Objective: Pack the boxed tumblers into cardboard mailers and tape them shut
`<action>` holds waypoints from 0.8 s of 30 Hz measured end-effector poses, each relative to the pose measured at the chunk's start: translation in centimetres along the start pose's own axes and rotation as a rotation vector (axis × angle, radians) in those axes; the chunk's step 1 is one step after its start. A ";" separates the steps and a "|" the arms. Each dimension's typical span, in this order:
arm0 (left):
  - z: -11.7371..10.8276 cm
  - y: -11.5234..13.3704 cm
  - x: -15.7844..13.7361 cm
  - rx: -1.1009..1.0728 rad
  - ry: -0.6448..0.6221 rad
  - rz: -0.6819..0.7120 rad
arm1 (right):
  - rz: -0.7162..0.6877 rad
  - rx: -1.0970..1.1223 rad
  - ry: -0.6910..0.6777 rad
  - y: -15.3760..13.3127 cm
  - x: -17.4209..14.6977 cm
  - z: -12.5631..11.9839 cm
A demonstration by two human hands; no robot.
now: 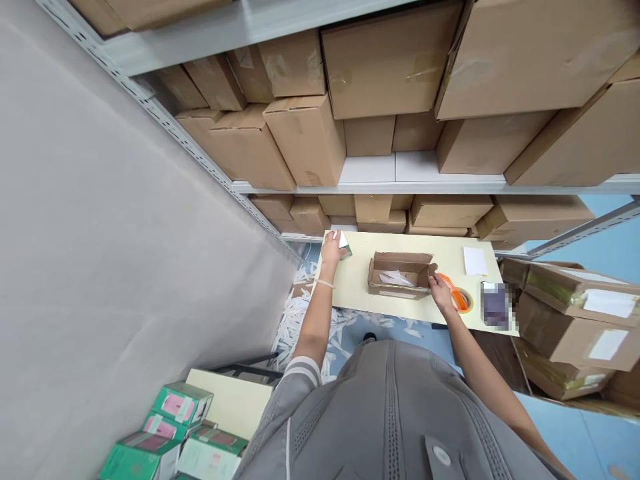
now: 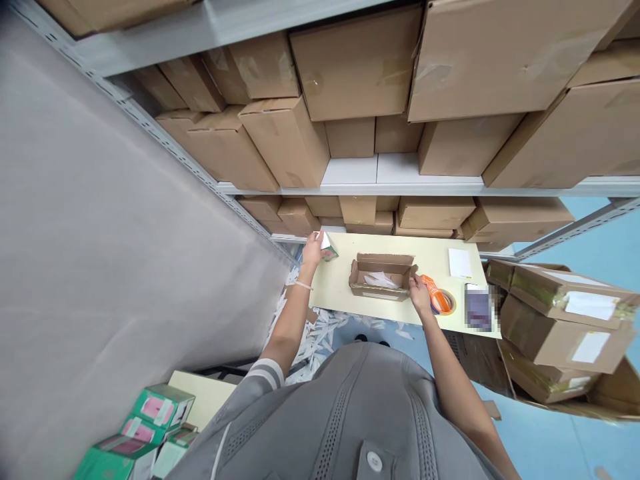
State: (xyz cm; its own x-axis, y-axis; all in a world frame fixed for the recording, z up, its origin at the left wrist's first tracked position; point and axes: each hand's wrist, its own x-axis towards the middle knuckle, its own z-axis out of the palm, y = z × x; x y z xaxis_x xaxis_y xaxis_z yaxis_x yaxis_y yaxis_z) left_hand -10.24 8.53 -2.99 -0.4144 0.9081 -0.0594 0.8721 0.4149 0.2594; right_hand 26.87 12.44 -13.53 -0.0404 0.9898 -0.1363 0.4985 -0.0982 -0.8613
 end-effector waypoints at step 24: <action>3.7 -1.2 2.5 0.086 -0.079 0.033 | 0.084 0.003 -0.009 -2.5 -1.1 -1.1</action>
State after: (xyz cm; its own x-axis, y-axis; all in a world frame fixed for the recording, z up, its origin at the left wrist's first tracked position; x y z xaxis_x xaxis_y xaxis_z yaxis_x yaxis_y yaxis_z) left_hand -11.28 10.48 -7.05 -0.3661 0.9216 -0.1290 0.9055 0.3848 0.1788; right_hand 26.65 11.74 -10.71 -0.0060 0.9771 -0.2125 0.4982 -0.1814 -0.8479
